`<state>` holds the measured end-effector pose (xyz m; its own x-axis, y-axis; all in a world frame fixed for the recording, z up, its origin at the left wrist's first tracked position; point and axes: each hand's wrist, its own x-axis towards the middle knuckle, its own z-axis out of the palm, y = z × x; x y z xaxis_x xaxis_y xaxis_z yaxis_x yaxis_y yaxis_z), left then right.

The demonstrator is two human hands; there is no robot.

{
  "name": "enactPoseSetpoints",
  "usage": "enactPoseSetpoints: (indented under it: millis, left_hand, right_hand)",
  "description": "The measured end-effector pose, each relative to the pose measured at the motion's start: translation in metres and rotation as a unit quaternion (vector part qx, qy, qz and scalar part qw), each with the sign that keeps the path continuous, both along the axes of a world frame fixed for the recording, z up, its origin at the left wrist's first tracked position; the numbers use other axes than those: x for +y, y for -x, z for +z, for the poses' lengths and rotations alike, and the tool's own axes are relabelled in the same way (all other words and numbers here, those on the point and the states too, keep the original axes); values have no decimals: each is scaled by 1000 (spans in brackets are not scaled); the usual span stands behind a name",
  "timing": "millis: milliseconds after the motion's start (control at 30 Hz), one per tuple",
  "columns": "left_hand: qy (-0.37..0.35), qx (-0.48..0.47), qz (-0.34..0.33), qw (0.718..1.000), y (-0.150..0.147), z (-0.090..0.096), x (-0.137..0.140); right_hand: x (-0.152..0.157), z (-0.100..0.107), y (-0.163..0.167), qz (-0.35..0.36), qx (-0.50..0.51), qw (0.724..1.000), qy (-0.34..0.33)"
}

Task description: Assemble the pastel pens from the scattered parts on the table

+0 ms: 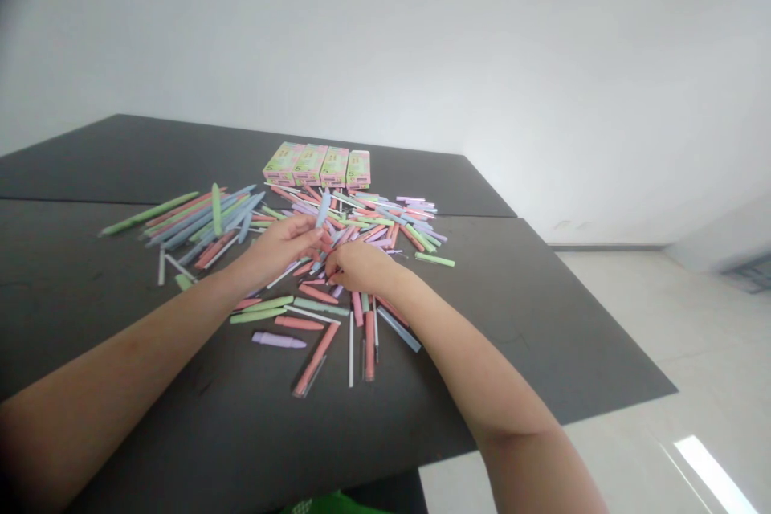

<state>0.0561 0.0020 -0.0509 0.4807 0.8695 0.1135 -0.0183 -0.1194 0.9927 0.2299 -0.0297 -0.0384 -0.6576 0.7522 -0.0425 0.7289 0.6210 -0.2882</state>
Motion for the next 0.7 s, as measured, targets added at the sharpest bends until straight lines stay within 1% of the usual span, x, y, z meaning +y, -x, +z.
enactPoseSetpoints:
  millis: [67, 167, 233, 300, 367, 533, 633, 700]
  left_hand:
    - [-2, 0, 0, 1000, 0, 1, 0]
    - [-4, -2, -4, 1000, 0, 1, 0]
    - [-4, -7, -3, 1000, 0, 0, 1]
    - [-2, -11, 1, 1000, 0, -1, 1]
    - [3, -17, 5, 1000, 1, -3, 1]
    - [6, -27, 3, 1000, 1, -5, 2]
    - [6, -27, 3, 1000, 1, -5, 2]
    - [6, -26, 10, 1000, 0, -4, 2]
  right_hand:
    - [0, 0, 1, 9, -21, 1000, -11]
    - [-1, 1, 3, 27, -68, 996, -48]
    - [-2, 1, 3, 46, -94, 992, -71]
    - [-2, 2, 2, 66, -109, 989, -80]
    - [-3, 3, 2, 78, -116, 987, -76]
    - [-4, 8, 3, 77, -119, 988, -57]
    - [-5, 13, 8, 71, -144, 985, -65]
    - [-4, 16, 11, 70, -162, 983, -57]
